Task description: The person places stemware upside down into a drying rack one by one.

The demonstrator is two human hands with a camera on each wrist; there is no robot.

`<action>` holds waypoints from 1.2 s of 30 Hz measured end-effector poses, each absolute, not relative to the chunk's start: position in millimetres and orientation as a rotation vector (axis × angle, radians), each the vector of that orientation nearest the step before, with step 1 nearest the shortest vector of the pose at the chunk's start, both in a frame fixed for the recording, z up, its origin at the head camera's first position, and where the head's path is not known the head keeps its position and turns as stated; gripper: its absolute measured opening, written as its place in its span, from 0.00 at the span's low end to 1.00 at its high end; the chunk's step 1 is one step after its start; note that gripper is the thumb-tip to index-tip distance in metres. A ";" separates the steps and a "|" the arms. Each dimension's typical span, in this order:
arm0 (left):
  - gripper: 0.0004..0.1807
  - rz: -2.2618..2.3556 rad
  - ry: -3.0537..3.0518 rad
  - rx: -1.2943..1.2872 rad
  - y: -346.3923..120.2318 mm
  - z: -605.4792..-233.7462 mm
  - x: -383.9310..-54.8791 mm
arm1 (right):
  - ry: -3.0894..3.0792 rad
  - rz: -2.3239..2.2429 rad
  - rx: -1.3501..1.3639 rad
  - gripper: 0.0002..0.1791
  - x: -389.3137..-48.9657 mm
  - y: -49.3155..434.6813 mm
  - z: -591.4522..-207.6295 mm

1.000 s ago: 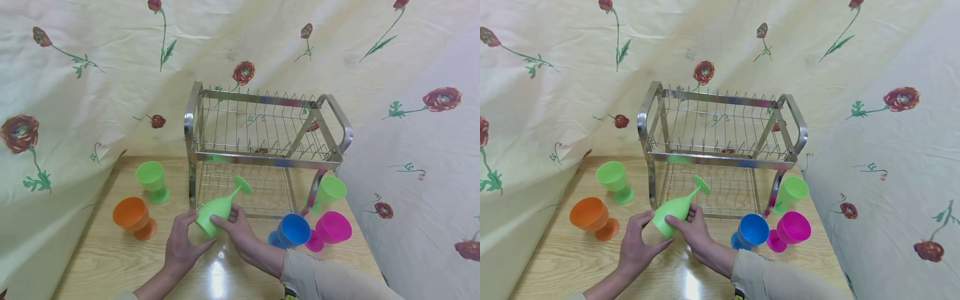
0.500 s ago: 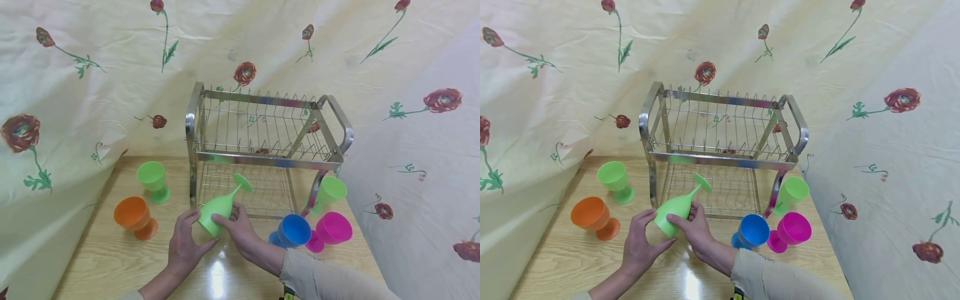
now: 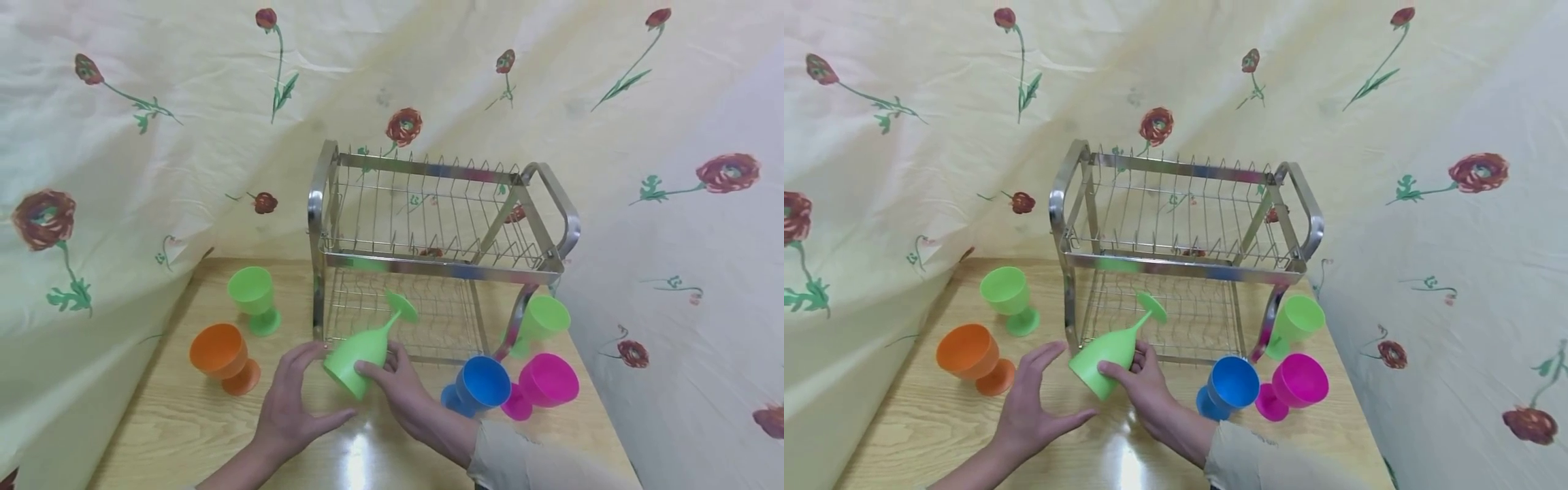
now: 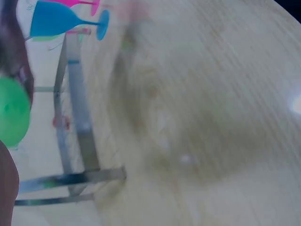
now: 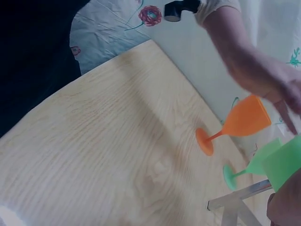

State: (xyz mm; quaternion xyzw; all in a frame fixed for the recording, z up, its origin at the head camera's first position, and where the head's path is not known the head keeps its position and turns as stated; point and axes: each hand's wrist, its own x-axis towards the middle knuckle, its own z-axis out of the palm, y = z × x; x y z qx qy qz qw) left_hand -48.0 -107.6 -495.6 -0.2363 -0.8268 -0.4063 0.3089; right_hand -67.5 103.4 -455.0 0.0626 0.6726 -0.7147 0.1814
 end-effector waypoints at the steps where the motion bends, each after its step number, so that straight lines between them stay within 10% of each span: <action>1: 0.57 -1.081 -2.178 -0.632 -111.8 -490.9 -48.9 | 1.898 -2.015 0.180 0.47 -65.4 105.5 -455.3; 20: 0.34 -1.481 -2.152 -0.244 -140.9 -324.4 -151.8 | 2.099 -1.945 -0.380 0.52 -44.4 127.9 -442.3; 36: 0.34 -1.694 -2.233 -0.067 -119.4 -296.9 -190.0 | 2.454 -1.957 -0.906 0.57 -72.4 159.4 -362.0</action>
